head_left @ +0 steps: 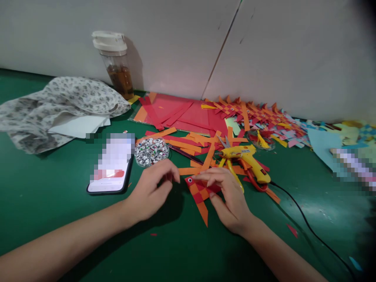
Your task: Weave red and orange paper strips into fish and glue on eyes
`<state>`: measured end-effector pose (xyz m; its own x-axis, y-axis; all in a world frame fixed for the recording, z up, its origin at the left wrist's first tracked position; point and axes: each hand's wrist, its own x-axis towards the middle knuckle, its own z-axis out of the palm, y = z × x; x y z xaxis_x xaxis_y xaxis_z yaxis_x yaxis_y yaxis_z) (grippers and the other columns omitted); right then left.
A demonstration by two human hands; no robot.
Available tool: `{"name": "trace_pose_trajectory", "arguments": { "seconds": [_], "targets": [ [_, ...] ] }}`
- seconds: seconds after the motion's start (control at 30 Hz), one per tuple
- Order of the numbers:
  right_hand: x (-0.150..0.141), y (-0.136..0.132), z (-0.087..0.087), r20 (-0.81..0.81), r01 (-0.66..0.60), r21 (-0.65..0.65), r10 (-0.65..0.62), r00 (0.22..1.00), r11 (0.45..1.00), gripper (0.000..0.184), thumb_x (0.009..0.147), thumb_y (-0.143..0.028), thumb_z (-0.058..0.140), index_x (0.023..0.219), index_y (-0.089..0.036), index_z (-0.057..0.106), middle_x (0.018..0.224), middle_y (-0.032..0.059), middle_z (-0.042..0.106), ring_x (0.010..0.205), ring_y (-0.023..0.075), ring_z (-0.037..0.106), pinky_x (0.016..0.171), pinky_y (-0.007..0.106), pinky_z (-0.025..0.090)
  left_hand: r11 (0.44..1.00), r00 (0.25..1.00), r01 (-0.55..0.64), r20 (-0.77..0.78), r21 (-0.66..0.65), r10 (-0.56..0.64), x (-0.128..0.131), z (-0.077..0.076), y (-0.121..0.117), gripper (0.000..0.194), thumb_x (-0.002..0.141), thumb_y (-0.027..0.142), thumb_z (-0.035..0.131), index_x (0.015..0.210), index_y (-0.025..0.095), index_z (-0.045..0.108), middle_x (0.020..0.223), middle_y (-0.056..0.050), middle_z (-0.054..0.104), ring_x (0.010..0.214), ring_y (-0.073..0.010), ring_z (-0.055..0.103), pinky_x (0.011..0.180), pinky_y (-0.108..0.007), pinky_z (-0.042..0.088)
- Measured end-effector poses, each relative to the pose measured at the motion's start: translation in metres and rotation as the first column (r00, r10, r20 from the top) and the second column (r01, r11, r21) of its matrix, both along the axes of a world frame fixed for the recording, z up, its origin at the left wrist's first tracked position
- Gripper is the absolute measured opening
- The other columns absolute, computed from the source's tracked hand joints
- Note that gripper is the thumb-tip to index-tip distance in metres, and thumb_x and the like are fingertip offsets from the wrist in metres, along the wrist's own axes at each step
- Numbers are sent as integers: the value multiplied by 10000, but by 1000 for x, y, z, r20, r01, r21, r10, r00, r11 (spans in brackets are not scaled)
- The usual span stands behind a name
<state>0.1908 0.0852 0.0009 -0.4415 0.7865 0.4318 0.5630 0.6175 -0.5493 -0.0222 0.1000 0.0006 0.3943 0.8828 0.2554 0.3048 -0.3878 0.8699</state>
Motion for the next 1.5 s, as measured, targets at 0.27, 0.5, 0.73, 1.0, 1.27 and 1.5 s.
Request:
{"name": "trace_pose_trajectory", "arguments": {
  "seconds": [0.27, 0.5, 0.73, 1.0, 1.27, 1.5],
  "targets": [
    [-1, 2, 1, 67, -47, -38, 50, 997, 998, 271, 694, -35, 405, 880, -229, 438, 1037, 30, 651, 1037, 216, 524, 906, 441, 362, 771, 718, 533, -668, 349, -195, 11, 1, -18, 343, 787, 159, 403, 1106, 153, 527, 905, -79, 613, 760, -213, 516, 611, -330, 408],
    [-2, 2, 0, 86, -46, -51, 50, 995, 998, 270, 676, -28, 404, 852, -232, 421, 1017, 21, 663, 1022, 210, 533, 907, 437, 350, 781, 674, 538, -718, 316, -174, 12, 1, -18, 356, 794, 204, 411, 1128, 154, 526, 852, -74, 576, 719, -212, 502, 552, -336, 410],
    [-2, 2, 0, 127, -61, -32, 65, 990, 998, 279, 664, -32, 412, 860, -230, 421, 1034, 8, 657, 1037, 215, 520, 933, 445, 309, 774, 662, 546, -732, 321, -163, 13, 1, -18, 353, 805, 217, 408, 1130, 149, 526, 846, -64, 569, 704, -209, 502, 539, -343, 397],
    [-3, 1, 2, 153, -57, -5, 57, 987, 998, 321, 688, -43, 402, 942, -220, 487, 1004, 27, 648, 989, 204, 535, 927, 435, 312, 755, 652, 551, -748, 354, -125, 15, 1, -20, 313, 823, 219, 397, 1087, 143, 549, 803, -67, 568, 664, -203, 505, 528, -341, 395],
    [-4, 1, 3, 167, -55, 13, 52, 985, 998, 363, 714, -65, 396, 1018, -204, 536, 954, 35, 646, 955, 198, 547, 913, 417, 318, 750, 643, 550, -759, 366, -102, 14, 2, -20, 308, 839, 223, 378, 1089, 147, 541, 804, -53, 558, 660, -200, 507, 529, -342, 396],
    [-5, 0, 4, 156, -49, 5, 48, 987, 999, 319, 708, -65, 394, 959, -202, 534, 958, 38, 654, 935, 197, 556, 896, 412, 327, 753, 639, 553, -762, 356, -109, 14, 2, -20, 307, 841, 225, 376, 1091, 153, 538, 809, -46, 551, 663, -193, 504, 526, -339, 392]
  ]
}}
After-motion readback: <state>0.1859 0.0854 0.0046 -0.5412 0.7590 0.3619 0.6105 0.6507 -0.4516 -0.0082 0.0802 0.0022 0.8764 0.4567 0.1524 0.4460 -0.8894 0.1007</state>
